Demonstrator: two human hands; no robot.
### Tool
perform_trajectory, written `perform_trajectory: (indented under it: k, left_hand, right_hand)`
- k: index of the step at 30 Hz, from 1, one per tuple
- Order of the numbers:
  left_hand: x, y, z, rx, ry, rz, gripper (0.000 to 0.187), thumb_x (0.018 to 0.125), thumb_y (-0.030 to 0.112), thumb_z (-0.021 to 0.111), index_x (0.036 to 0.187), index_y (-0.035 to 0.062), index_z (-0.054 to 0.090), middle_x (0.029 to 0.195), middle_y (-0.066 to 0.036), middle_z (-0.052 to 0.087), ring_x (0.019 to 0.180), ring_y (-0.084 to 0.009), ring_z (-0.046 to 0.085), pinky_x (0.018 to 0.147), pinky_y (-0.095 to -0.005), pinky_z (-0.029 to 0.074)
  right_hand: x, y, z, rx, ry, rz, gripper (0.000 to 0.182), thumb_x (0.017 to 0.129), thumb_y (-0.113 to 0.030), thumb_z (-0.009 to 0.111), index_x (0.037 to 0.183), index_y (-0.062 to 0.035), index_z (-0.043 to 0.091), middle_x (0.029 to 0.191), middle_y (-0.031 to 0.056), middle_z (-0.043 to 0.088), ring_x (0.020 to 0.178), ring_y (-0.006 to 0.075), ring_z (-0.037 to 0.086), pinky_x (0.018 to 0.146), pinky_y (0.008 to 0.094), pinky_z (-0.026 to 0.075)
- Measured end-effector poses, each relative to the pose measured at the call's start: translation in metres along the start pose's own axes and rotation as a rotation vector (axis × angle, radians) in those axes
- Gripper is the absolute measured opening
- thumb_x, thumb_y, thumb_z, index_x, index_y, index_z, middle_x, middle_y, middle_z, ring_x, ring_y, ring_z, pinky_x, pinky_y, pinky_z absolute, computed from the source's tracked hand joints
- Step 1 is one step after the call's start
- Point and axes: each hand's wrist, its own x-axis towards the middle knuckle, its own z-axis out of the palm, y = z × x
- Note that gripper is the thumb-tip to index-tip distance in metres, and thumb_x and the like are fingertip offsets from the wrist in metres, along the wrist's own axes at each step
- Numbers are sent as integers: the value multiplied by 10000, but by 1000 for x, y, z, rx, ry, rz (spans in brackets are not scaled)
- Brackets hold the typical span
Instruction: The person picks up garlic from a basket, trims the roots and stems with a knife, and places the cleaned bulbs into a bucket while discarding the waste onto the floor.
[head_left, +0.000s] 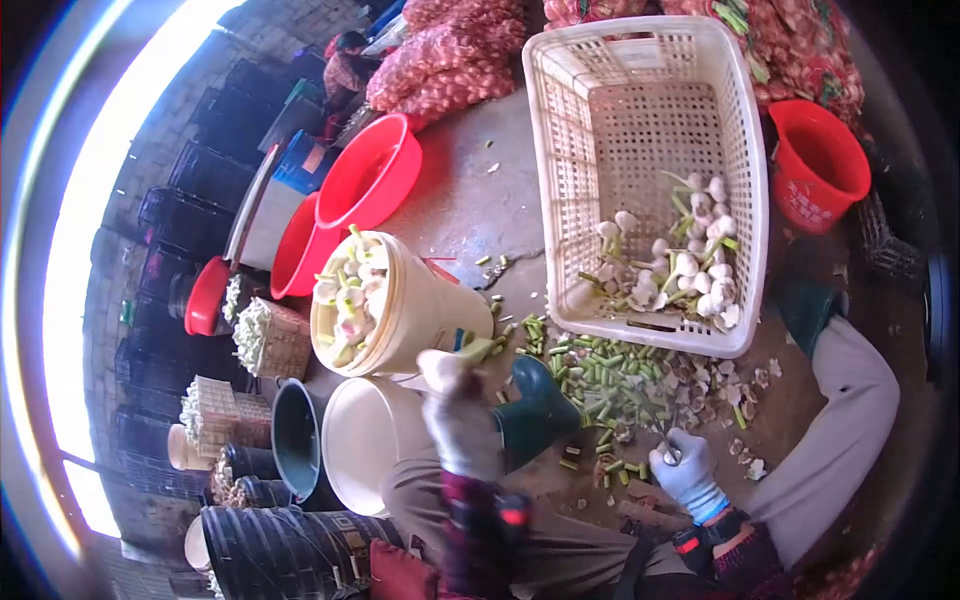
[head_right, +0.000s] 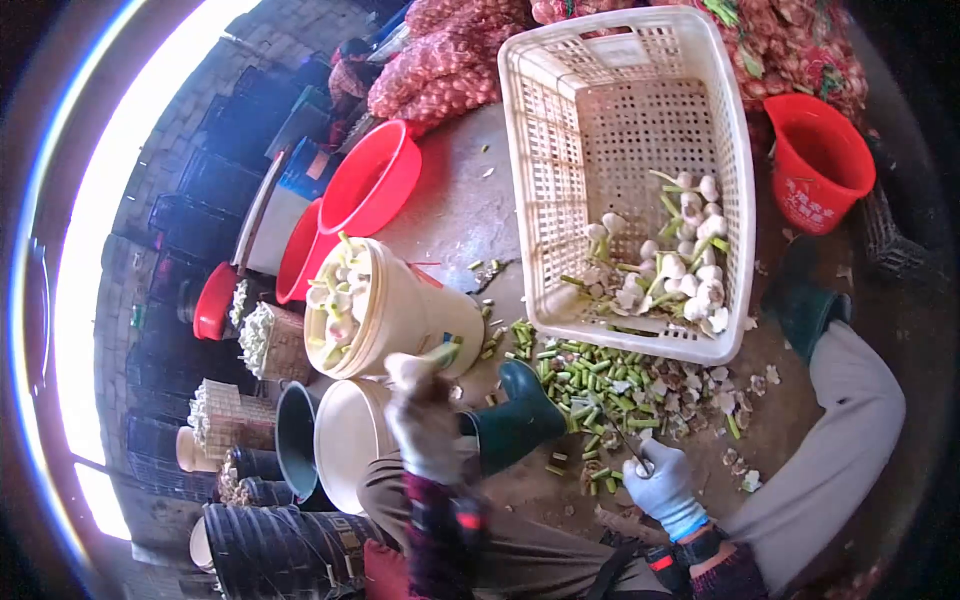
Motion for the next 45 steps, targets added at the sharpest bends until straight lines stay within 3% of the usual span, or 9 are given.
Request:
perform_trajectory:
  k: [2, 3, 7, 13, 16, 22, 28, 33, 45]
  left_hand:
    - [46, 14, -69, 321, 120, 89, 245, 935, 258, 549, 1063, 50, 555, 967, -82, 617, 885, -192, 584, 825, -338, 469]
    - [107, 0, -176, -122, -212, -20, 283, 932, 235, 543, 1143, 46, 559, 1042, -114, 632, 910, -200, 596, 836, -365, 478]
    - [127, 52, -71, 222, 460, -2, 391, 879, 236, 547, 1227, 60, 573, 1151, -100, 634, 952, -178, 597, 797, -265, 442]
    - [104, -101, 112, 549, -404, -214, 326, 777, 98, 679, 1079, -2, 611, 954, -62, 626, 902, -155, 576, 786, -278, 469]
    - [126, -210, 146, 672, -702, -333, 229, 765, 75, 619, 982, 4, 637, 871, -75, 657, 796, -159, 599, 745, -286, 470]
    - [158, -280, 175, 1717, -1110, -373, 398, 733, 297, 649, 1055, 63, 653, 999, -195, 664, 985, -303, 635, 877, -383, 479]
    - [132, -264, 187, 1738, -1146, -493, 726, 687, 302, 704, 1313, 30, 457, 1094, -208, 641, 1024, -314, 621, 896, -351, 472]
    - [143, -242, 158, 714, -813, -662, 439, 708, -43, 650, 1132, 3, 547, 1005, -105, 618, 908, -212, 613, 837, -329, 495]
    - [-33, -50, 117, 248, -653, -759, 692, 748, 130, 722, 1319, 38, 340, 1132, -94, 525, 1076, -191, 523, 897, -333, 456]
  right_hand:
    - [-1, -2, 1, 66, -21, -79, 154, 735, -106, 584, 633, -40, 489, 515, 135, 451, 430, 250, 476, 444, 370, 363]
    - [-3, -2, -1, 56, -16, -88, 155, 740, -112, 586, 639, -43, 491, 520, 136, 452, 430, 255, 458, 445, 372, 354]
    - [-9, -22, -9, 134, 6, -45, 155, 749, -119, 612, 662, -53, 501, 556, 148, 471, 472, 315, 456, 466, 386, 351]
    - [7, -9, -16, 174, 76, -4, 166, 763, -140, 646, 705, -55, 516, 581, 154, 485, 517, 368, 496, 475, 396, 379]
    - [16, 4, -29, 220, 191, 53, 235, 737, -62, 657, 606, -62, 462, 523, 40, 408, 485, 98, 373, 455, 312, 337]
    - [18, 33, -40, 427, 222, 348, 200, 754, -46, 666, 643, -78, 503, 584, 1, 501, 526, 105, 458, 495, 290, 380]
    - [28, 34, -35, 442, 220, 389, 169, 757, 3, 656, 664, -58, 529, 604, -23, 501, 564, 66, 475, 499, 268, 383]
    - [24, 37, -36, 359, 253, 357, 186, 730, -47, 662, 636, -71, 502, 564, 50, 509, 507, 171, 503, 493, 311, 393]
    - [22, -17, -60, -210, 63, -138, 217, 674, -178, 705, 801, -85, 555, 722, 118, 582, 638, 344, 609, 549, 438, 474]
